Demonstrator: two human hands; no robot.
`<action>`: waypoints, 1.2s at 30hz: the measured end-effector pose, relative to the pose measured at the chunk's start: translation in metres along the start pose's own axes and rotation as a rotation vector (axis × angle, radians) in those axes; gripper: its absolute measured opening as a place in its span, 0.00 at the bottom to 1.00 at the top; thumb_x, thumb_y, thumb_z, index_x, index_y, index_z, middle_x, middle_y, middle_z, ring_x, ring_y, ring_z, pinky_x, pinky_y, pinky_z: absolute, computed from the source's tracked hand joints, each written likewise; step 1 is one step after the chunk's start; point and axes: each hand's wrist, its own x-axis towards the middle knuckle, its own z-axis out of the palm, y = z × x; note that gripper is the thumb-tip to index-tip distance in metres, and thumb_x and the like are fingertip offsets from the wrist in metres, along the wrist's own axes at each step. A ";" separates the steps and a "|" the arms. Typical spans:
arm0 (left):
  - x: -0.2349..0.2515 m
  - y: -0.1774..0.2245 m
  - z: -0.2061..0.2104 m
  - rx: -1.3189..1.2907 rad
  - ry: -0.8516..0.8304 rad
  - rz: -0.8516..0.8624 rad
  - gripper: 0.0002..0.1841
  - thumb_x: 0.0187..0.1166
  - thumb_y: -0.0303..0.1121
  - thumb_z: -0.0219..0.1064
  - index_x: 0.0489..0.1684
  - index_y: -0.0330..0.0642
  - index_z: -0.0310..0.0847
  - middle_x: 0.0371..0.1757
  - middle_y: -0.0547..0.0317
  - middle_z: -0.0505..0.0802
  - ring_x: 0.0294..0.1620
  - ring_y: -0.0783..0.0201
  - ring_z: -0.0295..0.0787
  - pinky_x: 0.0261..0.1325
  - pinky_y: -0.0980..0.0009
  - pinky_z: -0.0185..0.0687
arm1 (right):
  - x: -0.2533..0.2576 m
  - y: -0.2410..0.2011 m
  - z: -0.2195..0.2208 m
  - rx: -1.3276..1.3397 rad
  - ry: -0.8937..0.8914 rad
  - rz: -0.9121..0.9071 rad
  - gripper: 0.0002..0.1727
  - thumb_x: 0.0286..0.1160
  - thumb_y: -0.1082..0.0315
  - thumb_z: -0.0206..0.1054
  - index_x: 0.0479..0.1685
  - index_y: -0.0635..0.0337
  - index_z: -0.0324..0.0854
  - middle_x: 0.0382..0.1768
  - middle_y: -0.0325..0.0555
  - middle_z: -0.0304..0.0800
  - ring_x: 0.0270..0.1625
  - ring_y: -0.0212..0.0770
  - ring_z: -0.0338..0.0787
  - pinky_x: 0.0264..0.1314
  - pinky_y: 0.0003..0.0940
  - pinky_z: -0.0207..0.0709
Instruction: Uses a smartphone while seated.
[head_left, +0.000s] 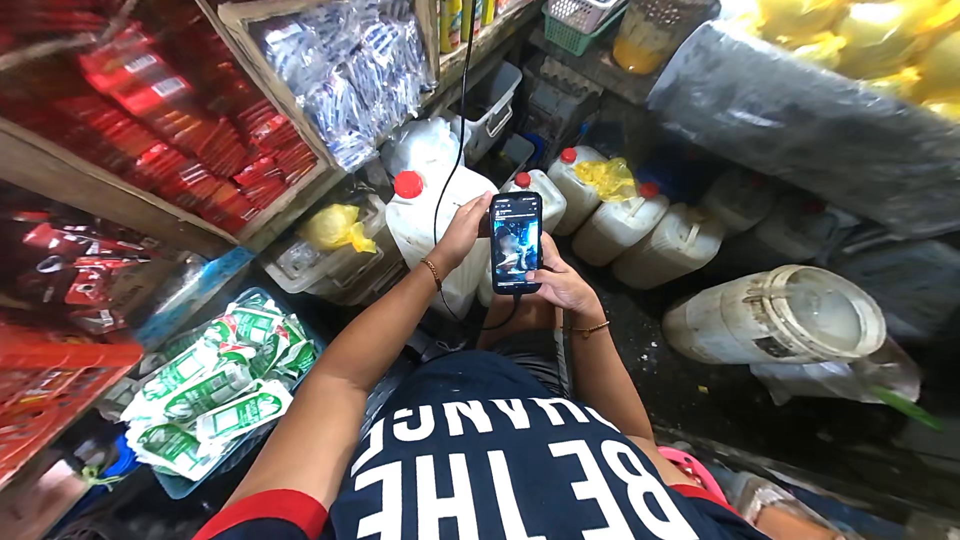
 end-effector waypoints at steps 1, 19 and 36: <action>0.000 -0.001 0.000 -0.002 -0.001 -0.001 0.29 0.96 0.47 0.36 0.67 0.34 0.78 0.49 0.53 0.93 0.48 0.65 0.92 0.57 0.64 0.88 | 0.000 0.000 0.000 -0.004 0.004 0.000 0.47 0.69 0.75 0.66 0.90 0.34 0.50 0.73 0.43 0.79 0.68 0.45 0.85 0.67 0.49 0.84; 0.001 0.000 -0.002 -0.015 -0.012 -0.004 0.28 0.97 0.46 0.35 0.66 0.34 0.78 0.50 0.52 0.93 0.49 0.64 0.92 0.58 0.64 0.88 | 0.002 -0.001 0.001 -0.017 -0.006 -0.008 0.46 0.71 0.76 0.64 0.90 0.34 0.51 0.75 0.43 0.77 0.69 0.44 0.85 0.66 0.47 0.84; 0.003 -0.002 -0.004 0.005 -0.003 0.001 0.29 0.96 0.47 0.35 0.64 0.34 0.79 0.49 0.52 0.93 0.48 0.65 0.92 0.57 0.64 0.88 | 0.003 -0.001 0.000 -0.013 -0.002 0.005 0.47 0.69 0.76 0.65 0.90 0.35 0.50 0.74 0.44 0.78 0.68 0.45 0.86 0.66 0.47 0.85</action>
